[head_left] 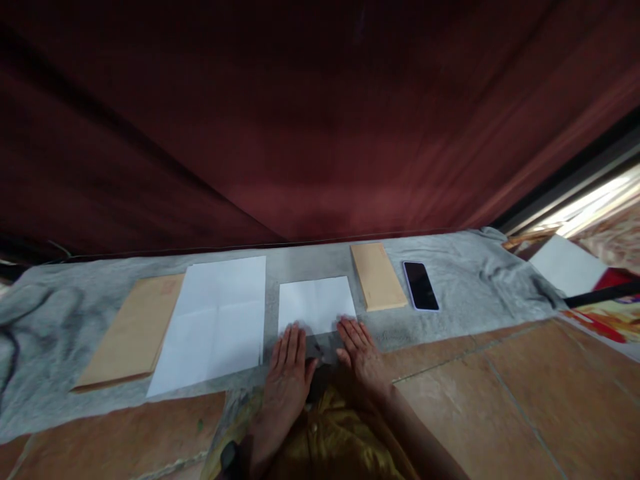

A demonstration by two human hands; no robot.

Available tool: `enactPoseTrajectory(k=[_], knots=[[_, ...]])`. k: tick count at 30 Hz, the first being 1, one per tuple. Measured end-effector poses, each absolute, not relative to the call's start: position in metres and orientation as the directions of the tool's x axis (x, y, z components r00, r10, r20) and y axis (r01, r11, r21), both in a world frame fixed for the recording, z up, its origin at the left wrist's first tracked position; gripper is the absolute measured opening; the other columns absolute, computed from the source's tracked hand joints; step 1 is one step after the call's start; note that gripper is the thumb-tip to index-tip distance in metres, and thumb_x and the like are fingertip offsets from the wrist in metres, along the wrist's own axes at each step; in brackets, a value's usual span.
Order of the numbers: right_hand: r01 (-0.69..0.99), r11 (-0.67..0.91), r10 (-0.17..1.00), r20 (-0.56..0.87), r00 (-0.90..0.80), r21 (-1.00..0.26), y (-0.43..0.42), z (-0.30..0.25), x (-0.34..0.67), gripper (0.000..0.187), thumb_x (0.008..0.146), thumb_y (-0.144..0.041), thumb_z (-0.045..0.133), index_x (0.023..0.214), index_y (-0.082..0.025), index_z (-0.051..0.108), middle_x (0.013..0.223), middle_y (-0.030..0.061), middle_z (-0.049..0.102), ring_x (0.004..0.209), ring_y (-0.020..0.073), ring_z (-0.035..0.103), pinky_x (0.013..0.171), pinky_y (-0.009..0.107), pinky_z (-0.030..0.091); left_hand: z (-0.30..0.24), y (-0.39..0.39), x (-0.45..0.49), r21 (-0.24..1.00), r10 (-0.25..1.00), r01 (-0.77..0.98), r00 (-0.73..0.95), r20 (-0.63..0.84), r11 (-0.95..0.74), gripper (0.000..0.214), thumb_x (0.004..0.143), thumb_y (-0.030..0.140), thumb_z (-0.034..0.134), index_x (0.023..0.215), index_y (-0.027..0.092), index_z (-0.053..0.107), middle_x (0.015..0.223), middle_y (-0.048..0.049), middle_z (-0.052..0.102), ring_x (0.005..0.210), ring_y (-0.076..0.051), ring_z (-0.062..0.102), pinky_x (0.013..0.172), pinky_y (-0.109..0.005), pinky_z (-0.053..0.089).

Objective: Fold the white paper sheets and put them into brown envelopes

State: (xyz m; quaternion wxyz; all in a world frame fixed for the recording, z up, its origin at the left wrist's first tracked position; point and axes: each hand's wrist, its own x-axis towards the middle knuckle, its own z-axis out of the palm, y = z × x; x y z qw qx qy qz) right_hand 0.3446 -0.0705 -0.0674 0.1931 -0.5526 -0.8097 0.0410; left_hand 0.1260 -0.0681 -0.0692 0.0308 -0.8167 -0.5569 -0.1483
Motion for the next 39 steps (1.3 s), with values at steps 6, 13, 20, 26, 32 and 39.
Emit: enactPoseTrajectory(k=[6,13,20,26,32,39], knots=[[0.847,0.431,0.899,0.226,-0.375,-0.312,-0.068,-0.063,0.315,0.05,0.104,-0.034,0.047,0.151,-0.018,0.044,0.154,0.0111,0.048,0.145,0.025,0.04,0.123,0.052,0.03,-0.072,-0.065,0.135,0.124,0.88,0.882,0.422,0.22,-0.454,0.054,0.093,0.019,0.044,0.147,0.015,0.048,0.153,-0.0127,0.05,0.145,-0.028,0.042,0.119,-0.05,0.037],[0.885,0.376,0.918,0.238,-0.316,-0.276,-0.069,-0.072,0.338,0.051,0.105,-0.029,0.039,0.155,-0.018,0.037,0.157,0.0093,0.045,0.146,0.0242,0.04,0.122,0.051,0.029,-0.091,-0.046,0.107,0.285,0.933,0.921,0.172,0.316,-0.266,0.047,0.1,0.03,0.04,0.14,0.01,0.054,0.155,-0.0214,0.044,0.145,-0.034,0.041,0.111,-0.053,0.046],[0.924,0.3,0.922,0.32,-0.217,-0.237,-0.066,-0.083,0.348,0.05,0.106,-0.034,0.04,0.154,-0.021,0.039,0.154,0.0113,0.048,0.143,0.0253,0.044,0.12,0.052,0.031,-0.091,-0.016,0.099,0.648,0.975,0.754,-0.043,0.216,-0.11,0.045,0.096,0.034,0.045,0.138,0.021,0.057,0.149,-0.0141,0.052,0.139,-0.029,0.05,0.11,-0.048,0.048],[0.937,0.26,0.928,0.327,-0.177,-0.234,-0.062,-0.086,0.336,0.049,0.104,-0.03,0.043,0.153,-0.02,0.042,0.154,0.0117,0.047,0.143,0.0279,0.044,0.119,0.054,0.032,-0.072,0.006,0.085,0.854,0.986,0.505,-0.158,-0.049,0.124,0.055,0.08,0.041,0.062,0.13,0.018,0.06,0.121,-0.0126,0.068,0.114,-0.029,0.066,0.101,-0.047,0.052],[0.939,0.244,0.931,0.329,-0.157,-0.243,-0.058,-0.086,0.331,0.05,0.103,-0.029,0.046,0.152,-0.023,0.043,0.154,0.0102,0.048,0.142,0.0275,0.045,0.117,0.053,0.035,-0.046,0.019,0.089,0.917,0.932,0.21,-0.208,-0.298,0.34,0.072,0.064,0.046,0.073,0.128,0.015,0.057,0.081,-0.0005,0.069,0.081,-0.022,0.067,0.082,-0.037,0.053],[0.94,0.234,0.925,0.355,-0.137,-0.247,-0.057,-0.092,0.327,0.052,0.1,-0.025,0.046,0.151,-0.019,0.043,0.153,0.0125,0.049,0.143,0.0289,0.044,0.117,0.055,0.035,-0.025,0.007,0.094,0.887,0.898,0.143,-0.099,-0.428,0.438,0.033,0.059,0.047,0.076,0.073,0.018,0.067,0.059,0.0032,0.06,0.053,-0.013,0.051,0.05,-0.024,0.035]])
